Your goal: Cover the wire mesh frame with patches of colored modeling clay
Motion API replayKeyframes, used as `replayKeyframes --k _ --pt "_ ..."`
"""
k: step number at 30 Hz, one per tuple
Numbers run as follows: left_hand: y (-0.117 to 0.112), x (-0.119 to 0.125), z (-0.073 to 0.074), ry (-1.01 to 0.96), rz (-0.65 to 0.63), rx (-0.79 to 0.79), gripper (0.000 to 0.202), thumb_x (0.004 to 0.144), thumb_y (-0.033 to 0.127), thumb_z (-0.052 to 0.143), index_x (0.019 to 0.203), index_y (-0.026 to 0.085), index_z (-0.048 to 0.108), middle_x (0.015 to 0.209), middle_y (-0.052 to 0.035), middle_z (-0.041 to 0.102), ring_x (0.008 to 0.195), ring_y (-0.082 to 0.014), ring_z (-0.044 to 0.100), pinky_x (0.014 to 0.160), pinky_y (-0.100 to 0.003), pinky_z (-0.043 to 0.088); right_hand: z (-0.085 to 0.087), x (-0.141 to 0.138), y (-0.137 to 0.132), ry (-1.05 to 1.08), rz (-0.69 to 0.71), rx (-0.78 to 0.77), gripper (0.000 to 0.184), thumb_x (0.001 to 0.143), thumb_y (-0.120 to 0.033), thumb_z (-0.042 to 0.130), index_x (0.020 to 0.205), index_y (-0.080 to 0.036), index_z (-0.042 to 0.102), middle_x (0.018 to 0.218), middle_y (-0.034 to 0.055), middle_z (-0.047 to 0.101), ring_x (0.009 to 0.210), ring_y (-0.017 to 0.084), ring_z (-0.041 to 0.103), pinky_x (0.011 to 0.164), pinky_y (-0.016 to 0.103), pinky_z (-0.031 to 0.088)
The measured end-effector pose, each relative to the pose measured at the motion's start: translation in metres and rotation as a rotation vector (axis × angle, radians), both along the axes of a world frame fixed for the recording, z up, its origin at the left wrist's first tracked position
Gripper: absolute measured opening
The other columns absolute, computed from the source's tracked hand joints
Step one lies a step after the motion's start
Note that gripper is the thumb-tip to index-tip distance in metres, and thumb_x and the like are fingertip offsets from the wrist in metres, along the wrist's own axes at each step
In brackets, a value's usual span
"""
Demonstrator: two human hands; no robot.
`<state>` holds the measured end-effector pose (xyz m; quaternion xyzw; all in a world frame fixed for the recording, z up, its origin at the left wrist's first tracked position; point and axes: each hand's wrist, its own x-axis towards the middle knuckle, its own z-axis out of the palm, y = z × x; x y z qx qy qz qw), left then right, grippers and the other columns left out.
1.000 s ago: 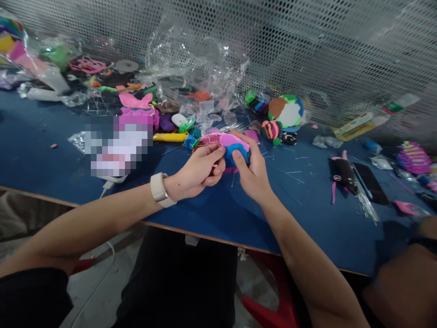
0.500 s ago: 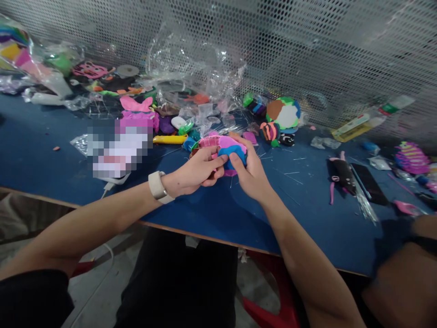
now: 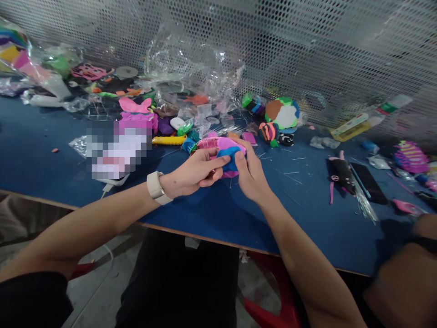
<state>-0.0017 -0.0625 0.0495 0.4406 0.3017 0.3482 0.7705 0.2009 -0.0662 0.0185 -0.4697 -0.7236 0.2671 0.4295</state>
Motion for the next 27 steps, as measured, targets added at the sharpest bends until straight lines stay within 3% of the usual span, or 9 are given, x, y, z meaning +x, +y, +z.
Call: replayKeyframes --k 3,8,14,20,27 --pt "0.000 0.000 -0.003 -0.048 -0.011 -0.006 0.015 0.114 0.023 0.070 0.101 0.019 0.062 0.052 0.0095 0.057 0.031 -0.0022 0.032 0.035 -0.014 0.019 0.003 -0.002 -0.001 -0.005 0.012 0.033 0.064 0.116 -0.077 0.044 0.155 -0.030 0.065 0.139 0.0103 0.082 0.132 0.036 0.077 0.128 0.061 0.055" --pt "0.000 0.002 -0.004 -0.081 0.001 -0.033 0.032 0.101 0.032 0.090 0.096 0.020 0.060 0.051 0.0100 0.056 0.032 -0.0018 0.030 0.035 -0.014 0.018 0.001 -0.004 -0.002 -0.005 0.031 0.064 0.063 0.116 -0.074 0.045 0.157 -0.029 0.062 0.143 0.0114 0.080 0.125 0.034 0.079 0.118 0.058 0.062" --pt "-0.001 0.002 -0.004 -0.111 0.036 -0.082 0.043 0.097 0.030 0.094 0.091 0.023 0.052 0.052 0.0084 0.060 0.032 -0.0018 0.030 0.035 -0.014 0.016 -0.006 -0.004 -0.001 0.015 0.025 0.072 0.063 0.117 -0.075 0.042 0.156 -0.030 0.063 0.127 0.0093 0.084 0.116 0.032 0.080 0.120 0.059 0.061" --pt "0.001 0.001 -0.005 -0.133 -0.003 -0.072 0.041 0.098 0.033 0.094 0.088 0.021 0.056 0.053 0.0085 0.060 0.032 -0.0009 0.032 0.035 -0.015 0.016 -0.004 -0.004 0.000 -0.018 0.056 0.117 0.059 0.118 -0.072 0.043 0.157 -0.031 0.062 0.145 0.0097 0.080 0.123 0.031 0.080 0.117 0.056 0.062" --pt "0.001 0.003 -0.004 -0.129 0.032 -0.072 0.034 0.101 0.030 0.090 0.089 0.020 0.059 0.053 0.0077 0.061 0.033 -0.0014 0.033 0.034 -0.014 0.017 -0.008 -0.003 0.002 -0.008 0.020 0.128 0.056 0.118 -0.070 0.046 0.154 -0.031 0.064 0.137 0.0089 0.082 0.121 0.030 0.080 0.110 0.053 0.066"
